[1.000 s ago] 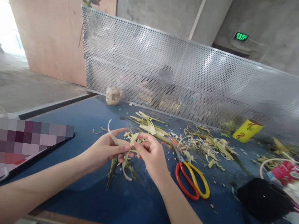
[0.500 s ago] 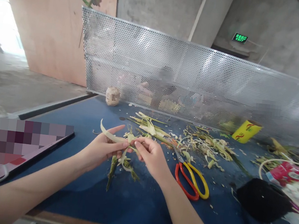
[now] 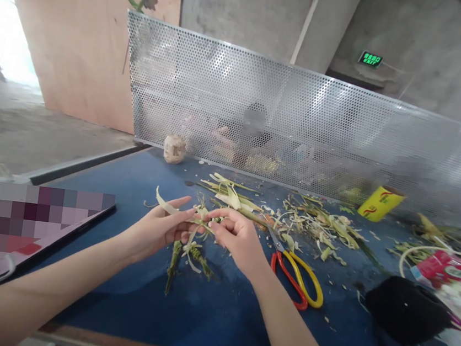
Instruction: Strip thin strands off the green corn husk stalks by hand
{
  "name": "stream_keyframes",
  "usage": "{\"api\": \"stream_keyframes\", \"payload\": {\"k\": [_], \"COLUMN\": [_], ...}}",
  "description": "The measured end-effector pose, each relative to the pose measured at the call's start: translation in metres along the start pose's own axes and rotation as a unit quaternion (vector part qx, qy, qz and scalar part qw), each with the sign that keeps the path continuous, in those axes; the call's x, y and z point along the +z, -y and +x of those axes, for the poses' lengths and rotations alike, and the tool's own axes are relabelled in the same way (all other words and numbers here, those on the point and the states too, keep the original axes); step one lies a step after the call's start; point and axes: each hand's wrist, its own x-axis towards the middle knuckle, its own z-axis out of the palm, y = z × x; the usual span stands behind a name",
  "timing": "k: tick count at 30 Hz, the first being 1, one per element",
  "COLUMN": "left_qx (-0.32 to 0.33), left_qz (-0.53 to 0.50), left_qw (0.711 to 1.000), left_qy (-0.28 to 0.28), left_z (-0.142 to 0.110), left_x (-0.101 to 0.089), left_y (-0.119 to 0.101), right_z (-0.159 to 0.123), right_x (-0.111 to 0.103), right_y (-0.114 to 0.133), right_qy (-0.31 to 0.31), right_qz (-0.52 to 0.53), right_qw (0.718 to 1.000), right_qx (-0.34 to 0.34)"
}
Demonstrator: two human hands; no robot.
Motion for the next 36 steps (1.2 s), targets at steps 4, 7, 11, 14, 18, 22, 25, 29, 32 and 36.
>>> {"api": "stream_keyframes", "payload": {"k": [4,7,11,14,18,22,25,29,32,36], "left_qx": [0.005,0.004,0.019,0.035,0.029,0.021,0.002,-0.002,-0.002,0.027], "left_qz": [0.035,0.058,0.071,0.072,0.077,0.099,0.121,0.144,0.137,0.116], "left_qw": [0.999,0.998,0.997,0.995,0.993,0.989,0.988,0.984,0.984,0.989], "left_qy": [0.022,0.017,0.033,0.054,0.090,0.110,0.099,0.105,0.115,0.088], "left_z": [0.001,0.000,0.000,0.001,0.001,0.000,-0.001,-0.002,-0.002,-0.001], "left_x": [-0.001,-0.002,-0.002,-0.004,-0.005,-0.005,-0.005,-0.004,-0.002,0.001], "left_y": [0.002,0.004,0.005,0.007,0.007,0.006,0.006,0.008,0.010,0.011], "right_z": [0.000,0.001,0.002,0.001,0.000,-0.001,-0.002,-0.001,0.001,0.004], "right_x": [0.001,-0.001,-0.002,0.001,0.002,0.001,0.004,0.009,0.008,0.006], "right_y": [-0.001,-0.001,-0.001,0.000,0.000,-0.001,-0.004,-0.007,-0.008,-0.006], "right_qy": [-0.002,-0.033,-0.020,0.038,0.094,0.090,0.074,0.066,0.044,0.013], "right_qz": [0.018,0.019,-0.022,-0.026,-0.042,-0.076,-0.099,-0.071,-0.052,-0.043], "right_qw": [1.000,0.999,0.999,0.998,0.995,0.993,0.992,0.995,0.998,0.999], "right_qx": [-0.010,-0.023,0.018,0.036,0.016,0.017,0.012,0.021,0.017,-0.002]}}
